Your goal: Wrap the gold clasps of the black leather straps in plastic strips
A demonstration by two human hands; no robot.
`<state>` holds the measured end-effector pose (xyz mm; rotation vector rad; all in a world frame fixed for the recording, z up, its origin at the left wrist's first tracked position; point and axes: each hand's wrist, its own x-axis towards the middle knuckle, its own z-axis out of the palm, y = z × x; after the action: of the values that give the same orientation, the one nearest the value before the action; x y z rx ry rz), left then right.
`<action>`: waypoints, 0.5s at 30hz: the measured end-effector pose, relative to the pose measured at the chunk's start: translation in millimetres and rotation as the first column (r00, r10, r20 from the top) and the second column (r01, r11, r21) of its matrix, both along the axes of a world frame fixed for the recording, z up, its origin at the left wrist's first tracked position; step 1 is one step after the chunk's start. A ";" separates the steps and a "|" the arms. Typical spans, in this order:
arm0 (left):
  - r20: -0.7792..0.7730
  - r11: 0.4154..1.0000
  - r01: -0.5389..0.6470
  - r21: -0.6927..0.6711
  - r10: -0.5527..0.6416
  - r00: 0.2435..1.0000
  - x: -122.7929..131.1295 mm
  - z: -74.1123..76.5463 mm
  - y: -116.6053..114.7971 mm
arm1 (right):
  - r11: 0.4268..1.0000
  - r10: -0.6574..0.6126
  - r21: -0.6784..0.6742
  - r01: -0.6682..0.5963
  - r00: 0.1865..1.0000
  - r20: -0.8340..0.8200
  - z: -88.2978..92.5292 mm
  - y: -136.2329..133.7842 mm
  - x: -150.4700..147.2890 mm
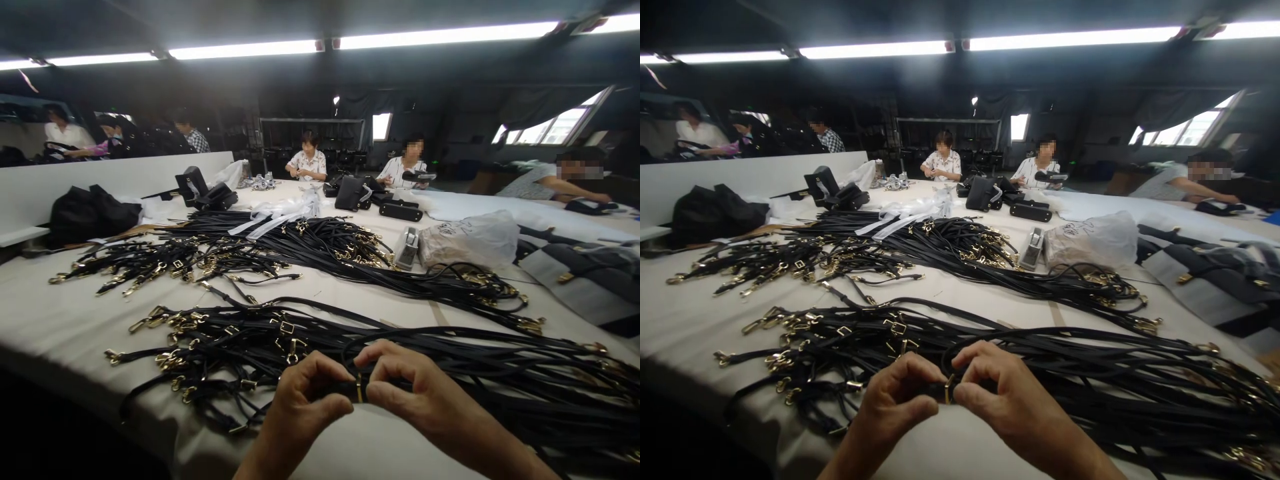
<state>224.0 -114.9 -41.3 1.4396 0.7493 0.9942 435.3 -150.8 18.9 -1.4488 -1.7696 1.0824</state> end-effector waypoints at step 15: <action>-0.141 0.878 -0.032 0.478 0.113 0.984 2.8 1.8 -3.0 | 0.998 0.041 -0.052 -0.044 0.998 -0.052 -15.2 -4.6 5.3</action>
<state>226.8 -117.8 -39.5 1.9515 0.7105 1.1814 440.6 -155.4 3.8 -1.4080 -1.7551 1.1867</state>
